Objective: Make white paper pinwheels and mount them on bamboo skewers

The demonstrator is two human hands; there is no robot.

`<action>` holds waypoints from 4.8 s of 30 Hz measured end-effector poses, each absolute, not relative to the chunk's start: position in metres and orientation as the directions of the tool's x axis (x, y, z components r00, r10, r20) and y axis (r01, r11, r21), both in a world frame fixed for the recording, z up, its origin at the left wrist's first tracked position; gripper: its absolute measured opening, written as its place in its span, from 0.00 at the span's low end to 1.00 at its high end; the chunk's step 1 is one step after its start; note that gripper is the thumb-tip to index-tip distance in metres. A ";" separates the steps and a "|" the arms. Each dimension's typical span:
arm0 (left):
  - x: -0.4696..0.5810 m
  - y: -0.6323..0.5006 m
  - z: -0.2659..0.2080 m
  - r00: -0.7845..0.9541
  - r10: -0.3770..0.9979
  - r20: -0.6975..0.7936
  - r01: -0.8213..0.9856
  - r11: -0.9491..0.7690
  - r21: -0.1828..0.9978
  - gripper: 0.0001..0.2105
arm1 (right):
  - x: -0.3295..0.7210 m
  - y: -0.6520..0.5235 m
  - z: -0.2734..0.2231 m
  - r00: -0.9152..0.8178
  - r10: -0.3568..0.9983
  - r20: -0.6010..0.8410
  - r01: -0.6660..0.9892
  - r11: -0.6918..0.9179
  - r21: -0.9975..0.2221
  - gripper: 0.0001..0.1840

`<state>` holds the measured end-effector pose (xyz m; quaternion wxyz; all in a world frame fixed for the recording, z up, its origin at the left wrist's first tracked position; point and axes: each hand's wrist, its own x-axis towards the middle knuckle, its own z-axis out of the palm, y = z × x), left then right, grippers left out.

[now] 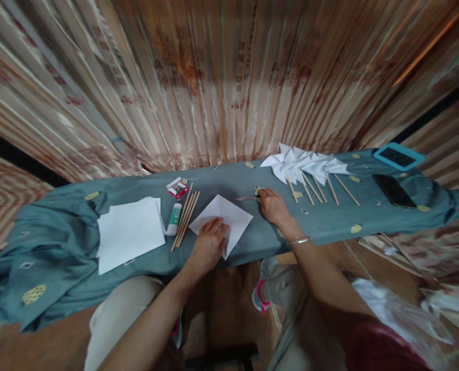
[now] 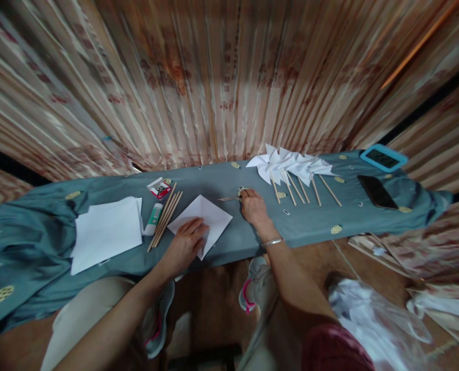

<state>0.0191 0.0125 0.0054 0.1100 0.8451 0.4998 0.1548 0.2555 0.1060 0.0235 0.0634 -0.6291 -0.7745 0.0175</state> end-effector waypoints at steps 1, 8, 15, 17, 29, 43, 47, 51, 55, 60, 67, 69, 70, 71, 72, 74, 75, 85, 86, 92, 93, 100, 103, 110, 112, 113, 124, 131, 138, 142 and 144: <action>0.019 0.013 0.005 0.441 0.885 0.151 0.809 -0.465 0.360 0.16 | 0.256 0.105 0.024 -0.208 0.976 0.062 0.973 0.213 -0.093 0.23; 0.010 0.018 0.007 0.384 0.916 0.114 0.816 -0.395 0.422 0.24 | 0.261 0.076 0.037 -0.227 0.973 -0.043 0.974 0.227 -0.007 0.18; 0.003 0.024 0.009 0.227 0.967 0.120 0.905 -0.255 0.340 0.34 | 0.266 0.052 0.043 -0.154 0.978 -0.142 0.988 0.152 -0.030 0.16; 0.003 0.025 0.011 0.198 0.971 0.133 0.914 -0.232 0.334 0.34 | 0.272 0.055 0.040 -0.118 0.984 -0.132 0.968 0.084 -0.238 0.12; -0.006 0.029 0.012 0.104 0.977 0.185 0.915 -0.167 0.366 0.29 | 0.279 0.066 0.035 -0.089 0.979 -0.185 0.311 -0.150 -0.939 0.21; 0.006 0.028 0.020 0.137 0.989 0.059 0.916 -0.149 0.372 0.30 | 0.227 0.060 0.027 0.004 0.977 -0.214 -0.028 -0.214 -0.976 0.35; 0.004 0.029 0.020 0.097 0.991 0.096 0.885 -0.130 0.448 0.31 | 0.210 0.063 0.020 0.061 0.978 -0.200 0.073 -0.204 -0.976 0.36; -0.006 0.036 0.012 0.035 0.979 0.199 0.708 -0.165 0.687 0.30 | 0.205 0.070 0.024 0.108 0.975 -0.194 0.065 -0.201 -0.977 0.32; -0.011 0.041 0.017 -0.239 0.968 0.072 0.156 -0.035 0.987 0.30 | 0.208 0.076 0.044 0.148 0.980 -0.130 -0.015 -0.129 -0.992 0.28; -0.001 0.028 0.045 -0.151 0.981 -0.118 -0.418 0.045 0.907 0.24 | 0.201 0.081 0.069 0.221 0.974 -0.052 -0.185 -0.011 -0.983 0.25; 0.012 0.021 0.045 -0.167 0.971 -0.173 -0.298 0.117 0.947 0.16 | 0.169 0.082 0.081 0.133 0.991 -0.029 -0.220 0.001 -0.976 0.28; 0.007 0.025 0.042 -0.266 0.953 -0.143 -0.220 0.085 0.972 0.14 | 0.163 0.080 0.081 0.093 0.996 -0.011 -0.201 0.008 -0.980 0.28; 0.004 0.027 0.043 -0.311 0.941 -0.136 -0.199 0.075 0.977 0.14 | 0.161 0.079 0.081 0.073 0.997 0.003 -0.186 0.016 -0.982 0.28; 0.000 0.030 0.044 -0.353 0.926 -0.132 -0.197 0.064 0.978 0.14 | 0.159 0.077 0.080 0.051 0.999 0.016 -0.168 0.024 -0.985 0.28; -0.004 0.032 0.047 -0.395 0.909 -0.132 -0.216 0.048 0.975 0.14 | 0.157 0.075 0.078 0.023 0.999 0.027 -0.149 0.030 -0.988 0.29; -0.011 0.035 0.055 -0.465 0.876 -0.131 -0.278 -0.004 0.960 0.14 | 0.155 0.067 0.072 -0.064 0.998 0.031 -0.107 0.024 -0.994 0.30; -0.014 0.036 0.059 -0.493 0.859 -0.136 -0.313 -0.029 0.949 0.15 | 0.154 0.061 0.068 -0.124 0.992 0.022 -0.084 0.011 -0.996 0.30; -0.020 0.037 0.070 -0.522 0.839 -0.152 -0.426 -0.103 0.899 0.15 | 0.158 -0.003 0.043 -0.638 0.761 -0.120 0.165 -0.017 -0.986 0.28; -0.018 0.039 0.068 -0.519 0.843 -0.140 -0.416 -0.107 0.903 0.16 | 0.159 -0.003 0.041 -0.641 0.757 -0.126 0.153 -0.034 -0.988 0.29; -0.002 0.044 0.060 -0.496 0.862 -0.099 -0.350 -0.094 0.932 0.16 | 0.168 0.006 0.031 -0.635 0.757 -0.153 0.052 -0.156 -0.986 0.33; 0.000 0.045 0.059 -0.490 0.867 -0.088 -0.338 -0.096 0.936 0.15 | 0.170 0.007 0.030 -0.629 0.761 -0.159 0.048 -0.167 -0.985 0.33; 0.011 0.047 0.051 -0.477 0.877 -0.051 -0.298 -0.107 0.949 0.19 | 0.173 0.011 0.033 -0.614 0.767 -0.184 0.042 -0.200 -0.979 0.33; 0.011 0.048 0.048 -0.475 0.878 -0.058 -0.294 -0.097 0.951 0.20 | 0.172 0.012 0.036 -0.622 0.762 -0.184 0.027 -0.214 -0.977 0.33; 0.009 0.047 0.048 -0.476 0.878 -0.047 -0.284 -0.103 0.953 0.20 | 0.170 0.016 0.032 -0.627 0.767 -0.138 -0.002 -0.178 -0.984 0.33; 0.009 0.047 0.049 -0.478 0.878 -0.043 -0.281 -0.106 0.954 0.20 | 0.170 0.017 0.029 -0.629 0.767 -0.122 -0.007 -0.162 -0.987 0.33; 0.009 0.047 0.049 -0.479 0.877 -0.041 -0.279 -0.107 0.954 0.20 | 0.170 0.017 0.028 -0.633 0.766 -0.114 -0.012 -0.157 -0.987 0.34; 0.008 0.045 0.052 -0.470 0.881 -0.064 -0.263 -0.070 0.962 0.15 | 0.173 0.019 0.029 -0.629 0.769 -0.115 0.007 -0.142 -0.990 0.34; 0.005 0.039 0.057 -0.325 0.932 -0.158 -0.316 0.050 0.947 0.09 | 0.173 0.019 0.030 -0.628 0.768 -0.124 -0.006 -0.164 -0.986 0.33; 0.004 0.039 0.061 -0.292 0.948 -0.125 -0.260 0.047 0.965 0.08 | 0.173 0.019 0.030 -0.618 0.775 -0.130 -0.004 -0.169 -0.986 0.34; 0.002 0.040 0.060 -0.298 0.949 -0.100 -0.184 0.046 0.982 0.07 | 0.173 0.020 0.031 -0.623 0.768 -0.148 0.014 -0.179 -0.984 0.34; 0.002 0.040 0.059 -0.306 0.947 -0.097 -0.168 0.046 0.985 0.07 | 0.173 0.020 0.032 -0.623 0.766 -0.158 0.026 -0.182 -0.983 0.35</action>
